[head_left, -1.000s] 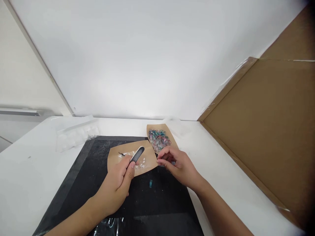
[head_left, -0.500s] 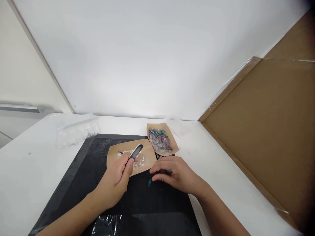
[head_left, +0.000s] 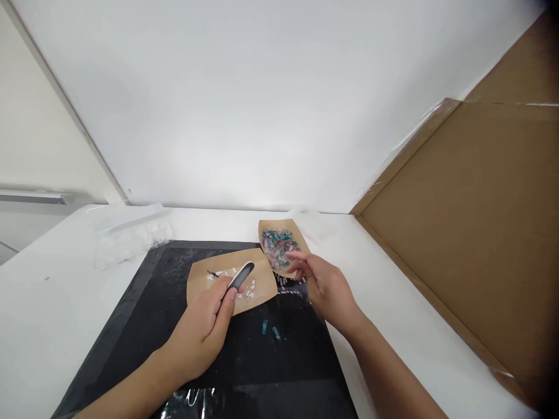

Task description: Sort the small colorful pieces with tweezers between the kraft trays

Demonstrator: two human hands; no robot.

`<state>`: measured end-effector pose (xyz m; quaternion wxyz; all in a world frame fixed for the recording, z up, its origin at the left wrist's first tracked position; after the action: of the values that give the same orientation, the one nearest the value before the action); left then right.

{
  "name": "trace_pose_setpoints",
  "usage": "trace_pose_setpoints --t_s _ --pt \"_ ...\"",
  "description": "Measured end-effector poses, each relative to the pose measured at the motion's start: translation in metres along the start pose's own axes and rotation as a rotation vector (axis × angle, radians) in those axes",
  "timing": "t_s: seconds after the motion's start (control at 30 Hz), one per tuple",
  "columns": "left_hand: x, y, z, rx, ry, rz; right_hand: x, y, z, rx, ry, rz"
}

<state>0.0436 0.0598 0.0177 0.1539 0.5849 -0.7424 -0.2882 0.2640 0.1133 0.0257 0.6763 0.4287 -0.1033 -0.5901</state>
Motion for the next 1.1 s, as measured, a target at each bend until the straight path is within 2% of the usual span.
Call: trace_pose_setpoints --t_s 0.1,0.37,0.57,0.8,0.93,1.1 --pt "-0.001 0.0 -0.004 -0.017 -0.007 0.006 -0.005 0.011 -0.011 0.151 0.0 -0.079" --pt "-0.003 0.002 -0.007 -0.029 -0.032 -0.011 -0.008 -0.016 -0.02 0.387 0.017 0.117" --pt "-0.003 0.002 -0.009 -0.043 -0.048 -0.006 -0.01 -0.021 -0.022 0.354 0.035 0.16" --pt "-0.003 0.003 -0.008 -0.032 -0.043 -0.018 -0.012 -0.018 -0.021 0.324 0.021 0.125" --pt "-0.002 0.005 -0.005 -0.006 -0.021 -0.021 -0.013 -0.015 -0.02 0.209 0.027 0.078" --pt "-0.003 0.006 0.017 0.176 0.052 -0.084 -0.013 -0.001 -0.027 0.103 -0.008 -0.062"
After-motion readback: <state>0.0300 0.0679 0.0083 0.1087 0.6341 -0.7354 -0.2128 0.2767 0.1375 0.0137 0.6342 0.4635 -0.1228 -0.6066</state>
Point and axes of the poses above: each hand's wrist, its own x-axis away from the middle knuckle, its own y-axis out of the back of the hand, z = x × y, the point moved 10 cm from there along -x, towards the middle knuckle, and after that the axes turned 2 degrees about -x, right-handed, at the moved point
